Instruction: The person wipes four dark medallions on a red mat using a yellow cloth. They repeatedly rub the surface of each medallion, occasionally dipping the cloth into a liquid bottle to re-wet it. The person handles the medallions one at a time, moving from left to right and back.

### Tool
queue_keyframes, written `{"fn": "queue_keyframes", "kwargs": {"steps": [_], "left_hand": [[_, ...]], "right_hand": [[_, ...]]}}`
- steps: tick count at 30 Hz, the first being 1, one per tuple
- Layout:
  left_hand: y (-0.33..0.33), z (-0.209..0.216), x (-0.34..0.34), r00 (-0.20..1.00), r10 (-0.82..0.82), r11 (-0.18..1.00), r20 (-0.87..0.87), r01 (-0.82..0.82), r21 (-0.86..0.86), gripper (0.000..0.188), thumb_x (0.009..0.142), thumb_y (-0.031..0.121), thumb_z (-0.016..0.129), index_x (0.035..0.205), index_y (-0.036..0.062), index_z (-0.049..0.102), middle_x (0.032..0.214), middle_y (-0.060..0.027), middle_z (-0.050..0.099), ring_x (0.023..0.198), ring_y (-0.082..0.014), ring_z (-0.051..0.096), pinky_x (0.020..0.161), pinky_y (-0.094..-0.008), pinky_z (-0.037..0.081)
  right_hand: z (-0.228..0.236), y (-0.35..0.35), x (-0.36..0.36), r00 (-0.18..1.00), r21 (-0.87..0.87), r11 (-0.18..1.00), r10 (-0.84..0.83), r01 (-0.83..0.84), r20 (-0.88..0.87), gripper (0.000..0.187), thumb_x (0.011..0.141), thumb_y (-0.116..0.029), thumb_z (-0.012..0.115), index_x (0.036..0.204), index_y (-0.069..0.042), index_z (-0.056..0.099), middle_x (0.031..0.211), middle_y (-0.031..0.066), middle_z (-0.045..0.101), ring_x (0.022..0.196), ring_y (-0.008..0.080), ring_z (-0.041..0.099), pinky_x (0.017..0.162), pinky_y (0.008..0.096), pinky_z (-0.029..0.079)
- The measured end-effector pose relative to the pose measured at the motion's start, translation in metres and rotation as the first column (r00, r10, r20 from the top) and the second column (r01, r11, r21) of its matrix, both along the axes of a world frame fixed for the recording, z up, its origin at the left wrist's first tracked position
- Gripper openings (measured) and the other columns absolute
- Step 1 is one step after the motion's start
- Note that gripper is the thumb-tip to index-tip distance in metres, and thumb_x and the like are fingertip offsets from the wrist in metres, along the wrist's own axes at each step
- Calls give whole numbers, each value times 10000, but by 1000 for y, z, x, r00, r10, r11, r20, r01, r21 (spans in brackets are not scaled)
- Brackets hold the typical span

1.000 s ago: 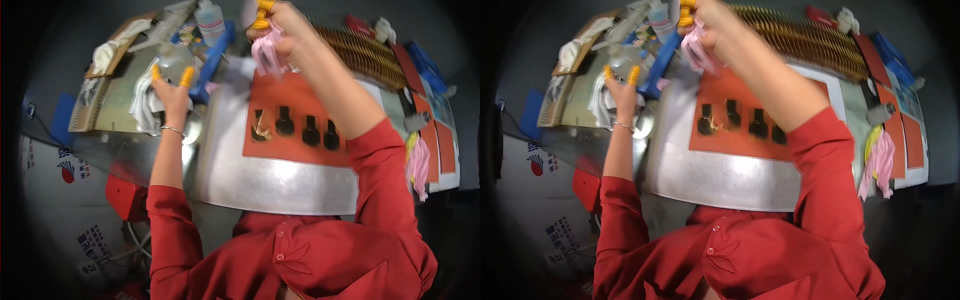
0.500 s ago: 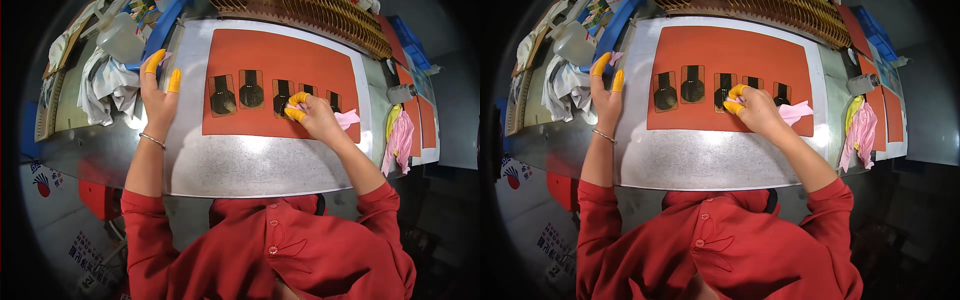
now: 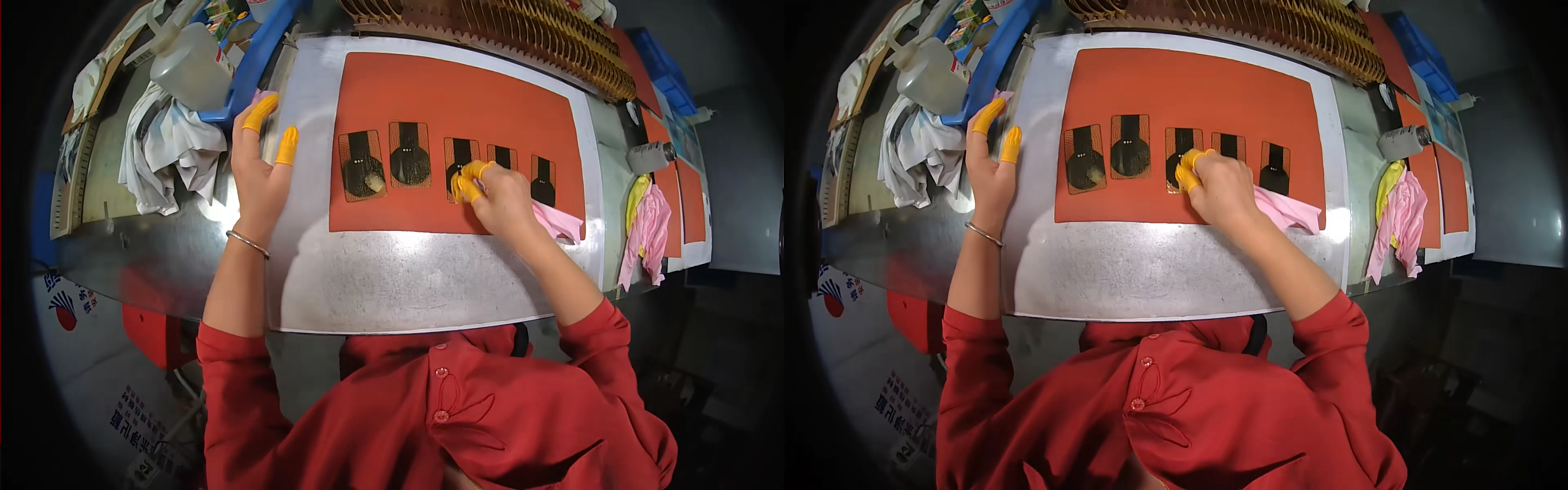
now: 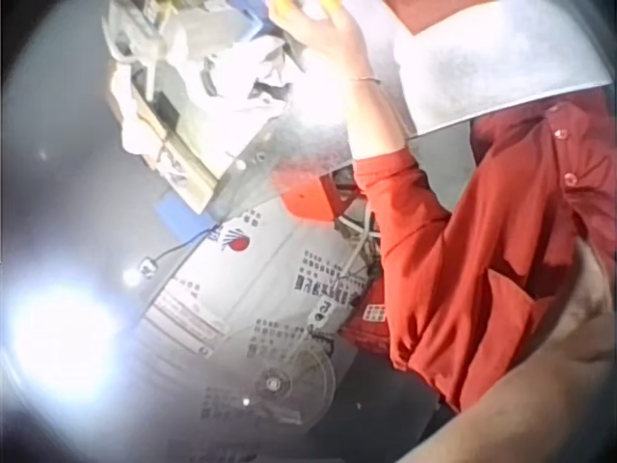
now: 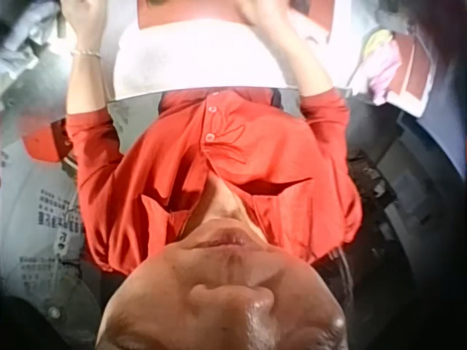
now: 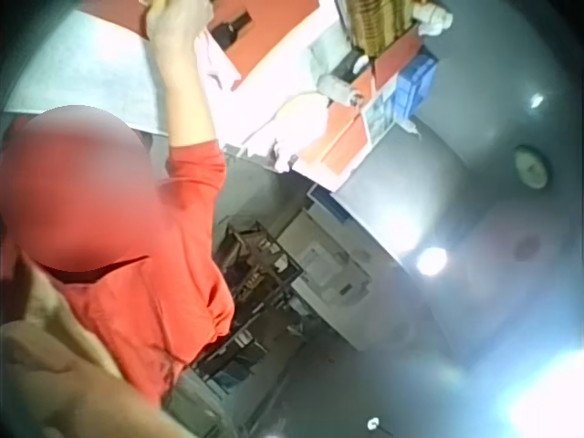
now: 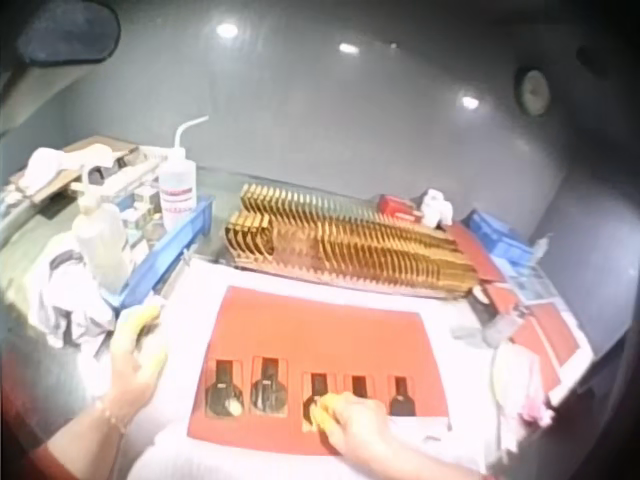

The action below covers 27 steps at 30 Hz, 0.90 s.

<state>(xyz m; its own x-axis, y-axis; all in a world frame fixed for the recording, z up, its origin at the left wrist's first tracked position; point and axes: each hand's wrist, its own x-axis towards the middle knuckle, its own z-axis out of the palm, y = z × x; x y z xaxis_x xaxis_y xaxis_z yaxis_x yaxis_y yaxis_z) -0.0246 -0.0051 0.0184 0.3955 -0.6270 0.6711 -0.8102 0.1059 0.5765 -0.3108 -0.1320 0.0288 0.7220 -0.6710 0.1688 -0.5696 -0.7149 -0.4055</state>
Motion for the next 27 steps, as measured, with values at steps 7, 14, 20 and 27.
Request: {"fn": "queue_keyframes", "kwargs": {"steps": [7, 14, 20, 27], "left_hand": [[0, 1, -2, 999, 11, 1000, -30, -11, 23, 361, 808, 39, 612, 1154, -13, 526, 1196, -161, 516, 1149, -304, 491, 965, -363, 388], [-3, 1, -4, 1000, 11, 999, -10, -11, 31, 341, 797, 8, 600, 1132, -20, 539, 1159, -141, 536, 1094, -278, 519, 947, -336, 391], [-1, 0, -3, 999, 12, 1000, -37, -12, -12, 332, 792, 18, 620, 1112, -35, 547, 1138, -172, 535, 1094, -310, 518, 930, -341, 405], [0, 1, -3, 1000, 18, 999, -21, -17, 35, 322, 797, 21, 609, 1110, -26, 555, 1134, -155, 544, 1069, -290, 536, 917, -335, 419]], "right_hand": [[-3, -25, 14, 997, -42, 998, -55, 53, -51, 153, 803, -184, 625, 861, -47, 659, 766, 161, 635, 674, 326, 617, 618, 397, 484], [-4, -25, 11, 999, -88, 996, 7, -11, -48, 153, 800, -191, 626, 834, -43, 647, 728, 171, 623, 674, 336, 618, 609, 409, 489], [-7, -10, -1, 991, -42, 995, 81, -86, -110, 93, 788, -142, 629, 814, -56, 653, 704, 143, 626, 620, 286, 622, 584, 385, 494], [-2, -28, 10, 996, -33, 997, 73, -75, -51, 126, 807, -164, 609, 836, -46, 641, 735, 149, 631, 652, 319, 619, 598, 396, 489]]}}
